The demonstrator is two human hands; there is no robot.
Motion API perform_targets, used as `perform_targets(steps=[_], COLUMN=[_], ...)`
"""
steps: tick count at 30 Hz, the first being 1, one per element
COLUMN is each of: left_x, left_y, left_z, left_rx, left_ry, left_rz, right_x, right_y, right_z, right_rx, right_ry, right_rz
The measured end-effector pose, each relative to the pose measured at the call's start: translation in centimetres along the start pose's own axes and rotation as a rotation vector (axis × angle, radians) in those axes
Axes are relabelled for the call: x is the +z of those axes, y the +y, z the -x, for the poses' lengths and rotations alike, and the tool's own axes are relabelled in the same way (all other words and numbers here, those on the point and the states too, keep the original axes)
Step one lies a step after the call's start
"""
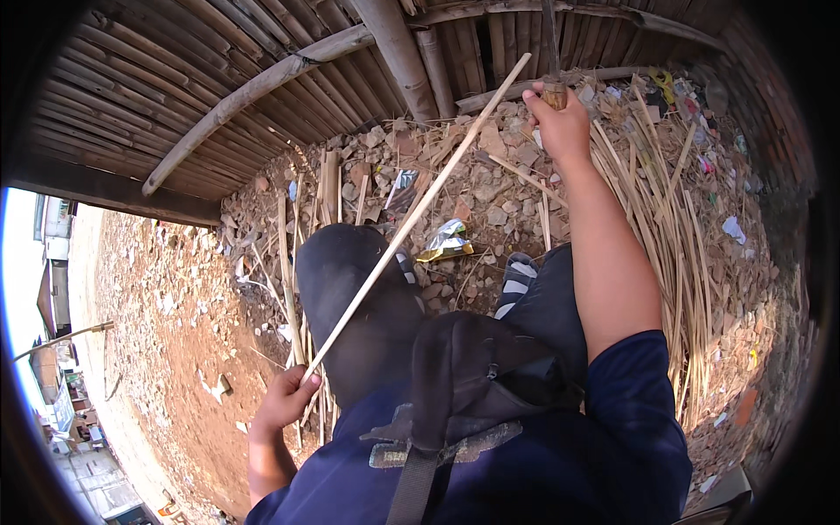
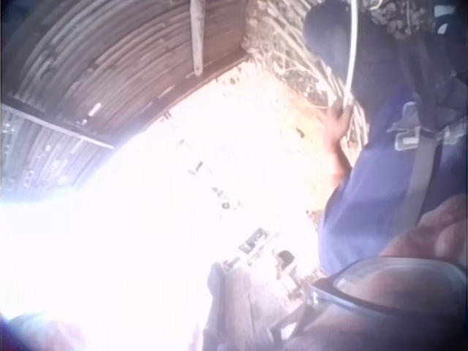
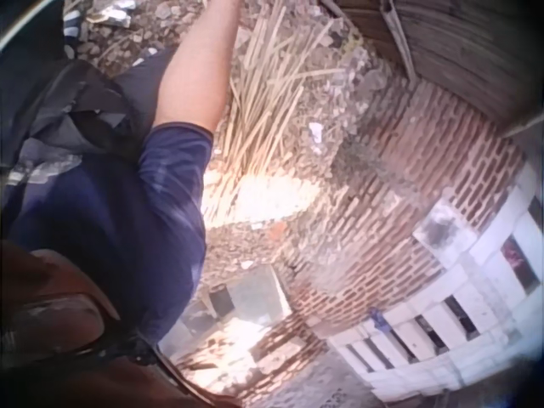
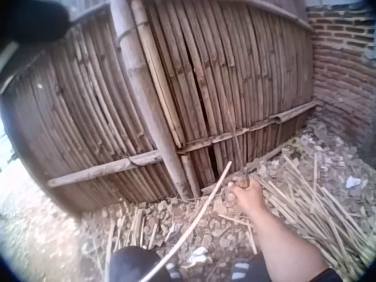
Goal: The person strips thin layers of wood from a long piece using a large knife by holding the wood in their lap.
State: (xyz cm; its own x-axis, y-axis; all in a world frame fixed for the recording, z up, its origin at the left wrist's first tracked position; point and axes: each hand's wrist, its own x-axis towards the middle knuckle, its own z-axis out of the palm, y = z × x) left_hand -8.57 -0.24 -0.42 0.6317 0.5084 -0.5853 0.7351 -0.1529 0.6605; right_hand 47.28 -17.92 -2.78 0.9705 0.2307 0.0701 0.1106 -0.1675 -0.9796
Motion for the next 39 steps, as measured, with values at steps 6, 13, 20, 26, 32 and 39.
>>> perform_targets(steps=[6, 13, 20, 26, 32, 39], left_x=[3.2, 4.0, 3.5, 4.2, 3.6, 4.5], left_y=[5.3, 7.3, 6.9, 6.2, 7.0, 6.8], left_z=[-2.0, -3.0, -3.8, -3.7, -4.0, -4.7], left_rx=[0.176, 0.180, 0.179, 0.208, 0.192, 0.234], left_ry=[0.182, 0.295, 0.291, 0.339, 0.342, 0.404], left_rz=[-0.130, -0.315, -0.394, -0.479, -0.470, -0.534], right_x=[0.6, 5.6, 7.5, 8.0, 8.9, 8.1], right_y=[-1.8, -2.3, 0.6, -0.7, -1.4, -0.3], right_z=[2.9, 10.2, 10.8, 10.8, 11.6, 9.7], right_rx=[-0.150, -0.552, -0.453, -0.398, -0.358, -0.306], right_ry=[-0.134, -0.849, -0.823, -0.966, -0.862, -0.900], right_rz=[0.267, 0.658, 0.534, 0.680, 0.614, 0.724])
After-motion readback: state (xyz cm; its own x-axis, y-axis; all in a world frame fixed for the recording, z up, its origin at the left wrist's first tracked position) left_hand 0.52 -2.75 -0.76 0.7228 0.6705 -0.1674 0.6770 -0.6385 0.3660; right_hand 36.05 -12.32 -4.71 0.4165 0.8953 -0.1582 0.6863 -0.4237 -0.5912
